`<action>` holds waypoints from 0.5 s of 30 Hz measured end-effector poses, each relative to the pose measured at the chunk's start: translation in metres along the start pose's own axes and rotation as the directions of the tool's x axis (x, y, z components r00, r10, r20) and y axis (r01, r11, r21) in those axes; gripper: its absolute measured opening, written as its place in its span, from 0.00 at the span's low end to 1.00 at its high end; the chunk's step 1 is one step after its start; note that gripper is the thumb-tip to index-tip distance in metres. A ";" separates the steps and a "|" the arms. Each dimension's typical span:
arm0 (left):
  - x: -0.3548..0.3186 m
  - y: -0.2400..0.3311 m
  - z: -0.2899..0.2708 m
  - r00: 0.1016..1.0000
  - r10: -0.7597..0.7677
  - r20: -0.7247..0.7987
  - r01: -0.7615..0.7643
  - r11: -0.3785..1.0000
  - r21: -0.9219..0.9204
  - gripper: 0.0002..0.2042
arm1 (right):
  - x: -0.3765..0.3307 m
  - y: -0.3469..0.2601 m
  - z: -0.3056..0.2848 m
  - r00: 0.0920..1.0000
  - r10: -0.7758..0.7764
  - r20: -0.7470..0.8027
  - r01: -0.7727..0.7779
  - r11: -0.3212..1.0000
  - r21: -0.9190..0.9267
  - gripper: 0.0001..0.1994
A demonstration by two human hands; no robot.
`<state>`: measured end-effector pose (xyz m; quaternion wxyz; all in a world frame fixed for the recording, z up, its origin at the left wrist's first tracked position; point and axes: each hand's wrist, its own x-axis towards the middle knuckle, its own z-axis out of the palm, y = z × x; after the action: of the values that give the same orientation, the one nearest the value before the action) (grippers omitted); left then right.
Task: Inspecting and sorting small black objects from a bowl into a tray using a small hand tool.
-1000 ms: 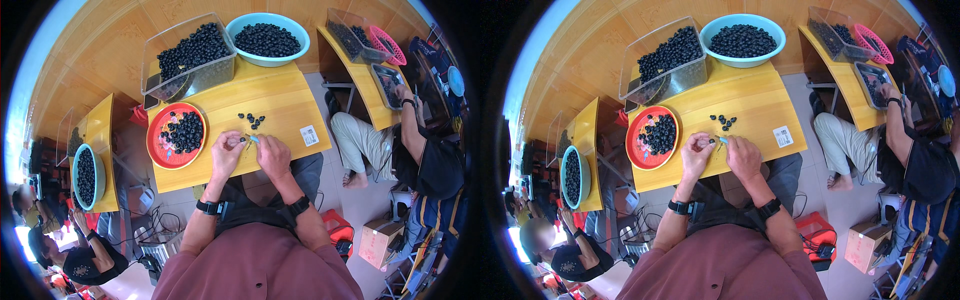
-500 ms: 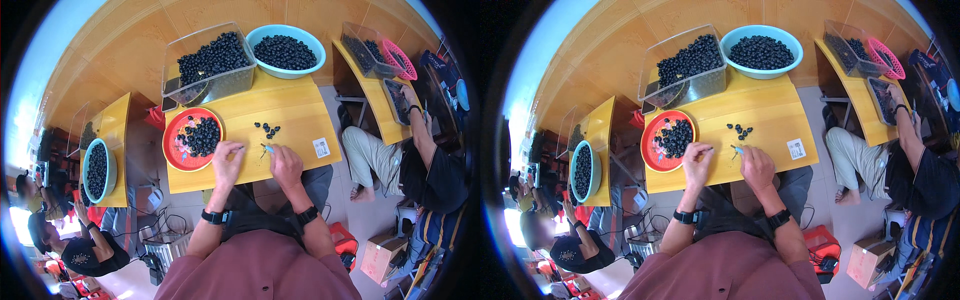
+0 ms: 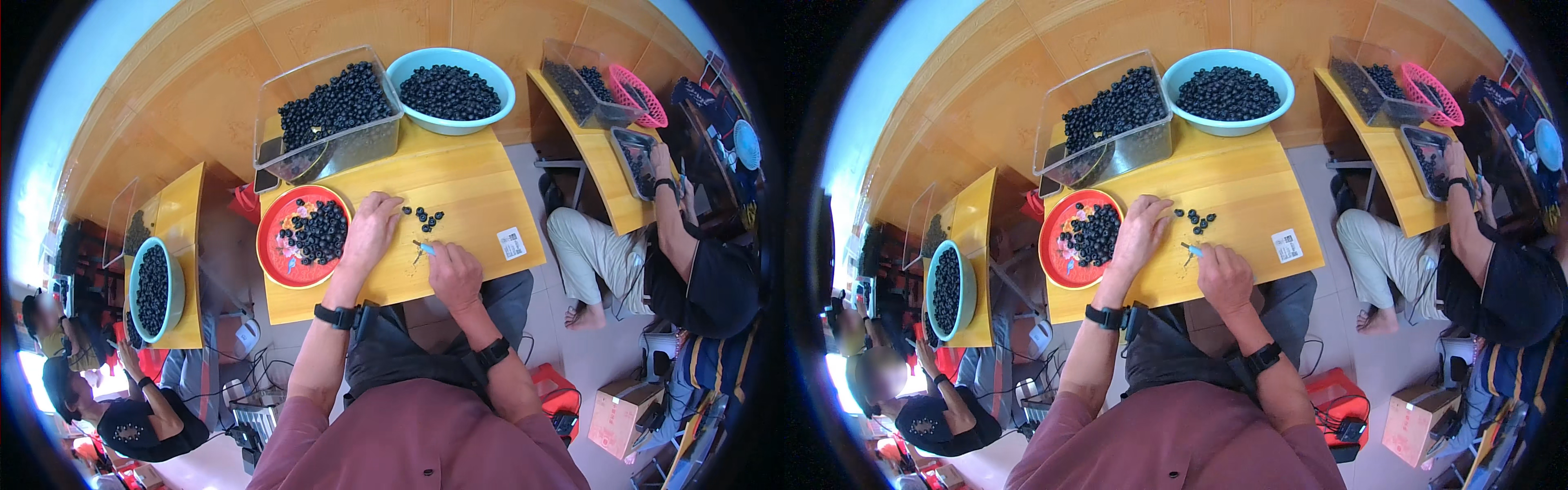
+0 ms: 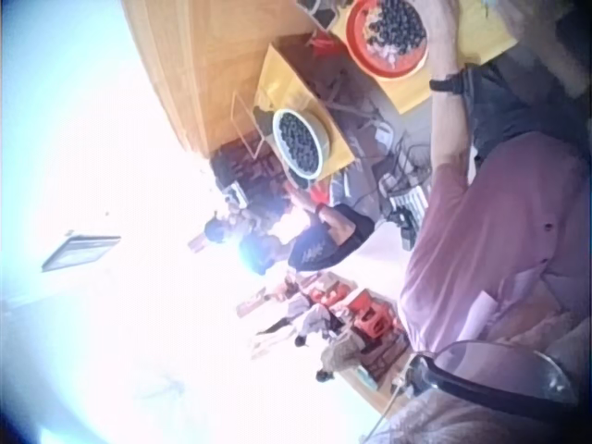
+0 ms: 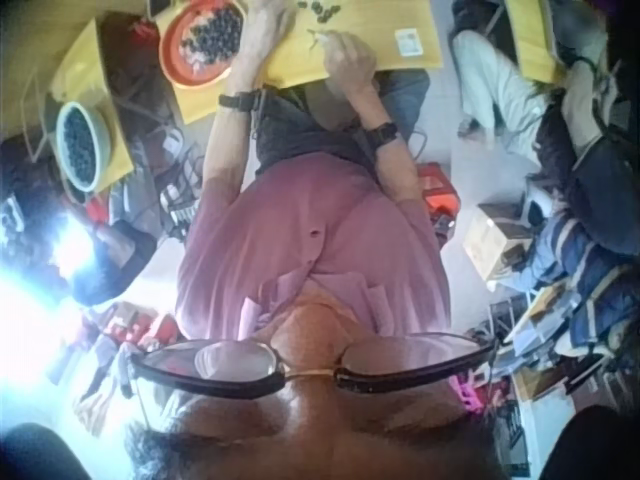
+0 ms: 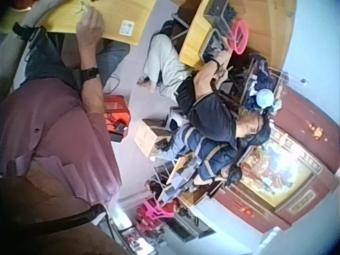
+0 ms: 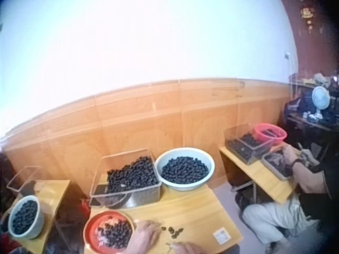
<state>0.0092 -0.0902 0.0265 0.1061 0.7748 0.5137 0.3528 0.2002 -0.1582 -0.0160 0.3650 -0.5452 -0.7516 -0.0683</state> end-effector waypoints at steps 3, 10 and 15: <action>0.009 -0.009 0.017 0.997 0.023 0.079 -0.022 1.000 -0.015 0.12 | -0.001 -0.001 0.002 1.000 0.005 -0.001 -0.005 1.000 0.004 0.06; -0.001 -0.009 0.025 0.993 -0.095 0.072 0.100 0.993 -0.062 0.09 | 0.001 -0.001 -0.002 1.000 0.007 -0.012 -0.007 1.000 0.020 0.07; -0.026 0.005 0.016 0.962 -0.274 0.025 0.271 0.932 -0.241 0.12 | -0.001 0.000 -0.001 1.000 0.018 0.015 -0.019 1.000 0.025 0.08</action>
<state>0.0176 -0.1122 0.0056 0.2454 0.6759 0.5698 0.3980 0.2011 -0.1598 -0.0162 0.3670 -0.5480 -0.7499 -0.0516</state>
